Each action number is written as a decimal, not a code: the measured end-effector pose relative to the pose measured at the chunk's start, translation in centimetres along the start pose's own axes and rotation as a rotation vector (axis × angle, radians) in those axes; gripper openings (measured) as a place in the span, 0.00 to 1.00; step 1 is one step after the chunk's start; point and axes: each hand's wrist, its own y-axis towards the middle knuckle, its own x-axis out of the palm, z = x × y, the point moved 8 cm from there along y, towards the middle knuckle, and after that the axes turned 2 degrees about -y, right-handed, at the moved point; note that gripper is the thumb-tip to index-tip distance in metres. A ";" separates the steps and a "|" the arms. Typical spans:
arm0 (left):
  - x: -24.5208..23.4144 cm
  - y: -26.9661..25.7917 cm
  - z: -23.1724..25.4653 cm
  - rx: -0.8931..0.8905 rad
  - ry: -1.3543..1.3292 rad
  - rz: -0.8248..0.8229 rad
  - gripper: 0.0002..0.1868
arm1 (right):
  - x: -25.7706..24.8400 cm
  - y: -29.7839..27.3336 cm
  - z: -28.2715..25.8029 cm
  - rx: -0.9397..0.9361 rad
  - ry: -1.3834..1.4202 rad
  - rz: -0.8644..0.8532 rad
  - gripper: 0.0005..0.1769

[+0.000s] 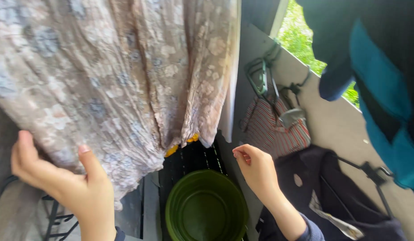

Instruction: The recorder takes various laundry items from a basin and hangs them on hangers and a drying rack on a balcony.

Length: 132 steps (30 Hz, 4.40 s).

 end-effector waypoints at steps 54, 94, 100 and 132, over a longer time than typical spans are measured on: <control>39.4 -22.8 28.7 0.528 -0.570 -0.957 0.12 | -27.2 -23.0 7.8 0.327 -0.521 0.699 0.13; 0.0 -4.6 8.3 0.214 -0.079 -0.355 0.09 | -15.1 -11.0 -5.2 -0.284 -0.122 0.345 0.08; -4.3 2.5 6.5 0.202 -0.030 -0.262 0.10 | -12.5 -5.4 -11.1 -0.564 -0.041 0.411 0.05; -0.6 11.0 -16.3 -0.786 -0.927 -0.365 0.46 | -20.6 21.2 -35.6 -0.718 0.420 0.573 0.07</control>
